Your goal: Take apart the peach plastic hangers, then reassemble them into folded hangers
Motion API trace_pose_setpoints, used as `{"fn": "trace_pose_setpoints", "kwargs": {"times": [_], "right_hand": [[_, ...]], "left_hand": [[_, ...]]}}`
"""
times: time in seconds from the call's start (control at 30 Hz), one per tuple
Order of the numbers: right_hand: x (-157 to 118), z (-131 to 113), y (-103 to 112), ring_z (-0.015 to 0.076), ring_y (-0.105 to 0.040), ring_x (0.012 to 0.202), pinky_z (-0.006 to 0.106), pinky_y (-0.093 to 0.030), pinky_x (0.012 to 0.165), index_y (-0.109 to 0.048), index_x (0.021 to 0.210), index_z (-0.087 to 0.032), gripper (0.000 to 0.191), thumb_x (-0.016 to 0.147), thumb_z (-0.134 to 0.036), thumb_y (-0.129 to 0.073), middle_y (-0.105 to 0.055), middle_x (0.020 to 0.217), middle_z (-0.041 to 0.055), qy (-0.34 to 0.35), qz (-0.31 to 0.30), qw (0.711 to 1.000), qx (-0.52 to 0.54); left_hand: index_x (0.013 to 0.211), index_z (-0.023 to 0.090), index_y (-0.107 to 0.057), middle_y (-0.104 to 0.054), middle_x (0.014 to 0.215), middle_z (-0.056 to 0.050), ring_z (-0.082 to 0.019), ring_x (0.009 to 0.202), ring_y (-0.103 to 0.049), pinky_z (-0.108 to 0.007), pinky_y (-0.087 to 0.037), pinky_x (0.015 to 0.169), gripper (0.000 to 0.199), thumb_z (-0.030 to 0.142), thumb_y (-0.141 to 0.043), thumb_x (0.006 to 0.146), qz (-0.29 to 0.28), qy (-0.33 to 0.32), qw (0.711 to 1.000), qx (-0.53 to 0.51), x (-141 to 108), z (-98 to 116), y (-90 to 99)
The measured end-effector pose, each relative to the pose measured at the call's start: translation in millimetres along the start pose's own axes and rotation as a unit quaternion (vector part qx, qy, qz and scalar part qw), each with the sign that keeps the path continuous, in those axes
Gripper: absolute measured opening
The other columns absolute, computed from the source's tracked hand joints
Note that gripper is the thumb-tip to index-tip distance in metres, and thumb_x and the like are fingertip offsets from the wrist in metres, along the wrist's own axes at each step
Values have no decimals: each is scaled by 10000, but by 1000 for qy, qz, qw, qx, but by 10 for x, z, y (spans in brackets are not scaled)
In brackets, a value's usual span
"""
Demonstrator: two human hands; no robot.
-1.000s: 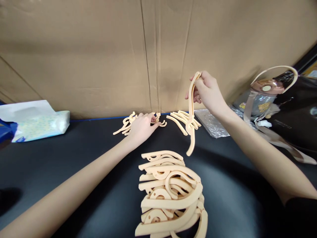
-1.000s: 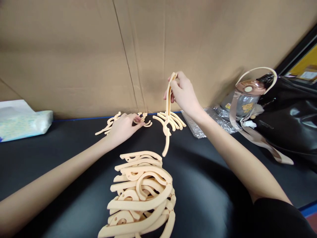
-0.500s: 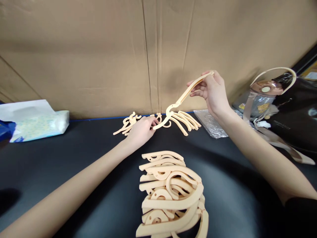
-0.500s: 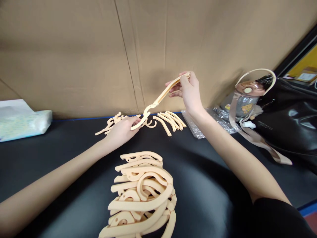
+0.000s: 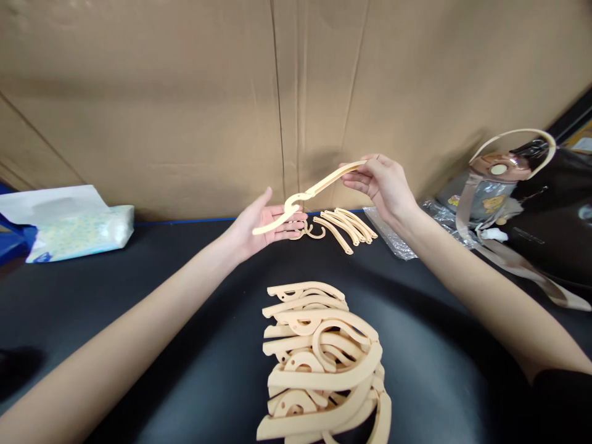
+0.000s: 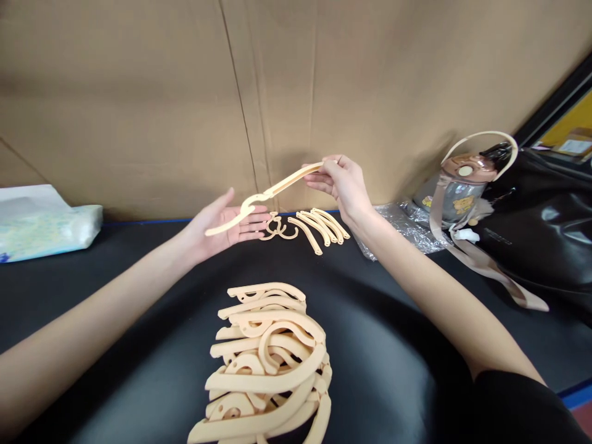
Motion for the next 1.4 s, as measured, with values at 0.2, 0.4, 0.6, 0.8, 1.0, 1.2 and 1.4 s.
{"fn": "trace_pose_setpoints", "kwargs": {"times": [0.2, 0.4, 0.6, 0.8, 1.0, 1.2, 1.4], "right_hand": [[-120, -183, -158, 207, -691, 809, 326, -498, 733, -591, 813, -196, 100, 758, -210, -673, -726, 826, 32, 143, -70, 897, -412], [-587, -70, -680, 227, -687, 737, 291, -289, 563, -618, 1199, -175, 293, 1004, -298, -438, -757, 862, 76, 234, -251, 651, -677], [-774, -26, -847, 192, -649, 687, 303, -192, 508, -546, 1149, -121, 302, 1021, -186, -281, -720, 877, 108, 289, -266, 578, -715], [-699, 172, -765, 228, -640, 640, 312, -165, 509, -532, 1100, -112, 282, 982, -129, -277, -702, 810, 133, 238, -282, 572, -733], [-669, 328, -748, 209, -619, 571, 299, -198, 515, -546, 1081, -134, 228, 970, -164, -349, -709, 758, 107, 212, -303, 615, -696], [-638, 260, -781, 215, -627, 588, 289, -284, 528, -578, 1012, -139, 313, 1023, -254, -287, -703, 737, 109, 166, -273, 682, -658], [-235, 261, -378, 152, -639, 537, 245, -406, 570, -603, 871, -163, 421, 1035, -208, -218, -681, 619, 24, 77, -218, 730, -643]], "left_hand": [[922, 111, -689, -683, 725, -55, -81, 492, -533, -192, -451, 455, 227, 288, -548, 948, 15, 50, 996, -65, -85, 119, 42], [856, 112, -641, -703, 674, -49, -99, 499, -595, -202, -480, 472, 241, 259, -507, 992, 22, 61, 997, -33, -169, 146, -105], [783, 139, -568, -696, 622, -57, -140, 521, -652, -200, -471, 437, 314, 282, -428, 1025, -16, 70, 997, -4, -226, 244, -242], [805, 194, -453, -631, 602, 9, -128, 456, -606, -219, -477, 417, 291, 205, -279, 1038, -27, 71, 997, 16, -254, 179, -445], [827, 223, -408, -626, 644, 8, -130, 430, -557, -240, -446, 434, 252, 260, -275, 1037, 29, 45, 992, 112, -290, 55, -490], [736, 225, -431, -499, 539, 7, -218, 574, -590, -327, -430, 625, 275, 259, -380, 1004, 101, 4, 957, 271, -316, 257, -305], [751, 200, -542, -523, 570, -11, -242, 661, -625, -329, -453, 653, 215, 256, -477, 949, 115, -13, 939, 324, -294, 352, -91]]}}
Point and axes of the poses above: each hand's wrist, its own x-axis towards the middle knuckle, its own y-axis out of the back of the hand, z = x × y, the point moved 7 cm from there along x, towards the middle knuckle
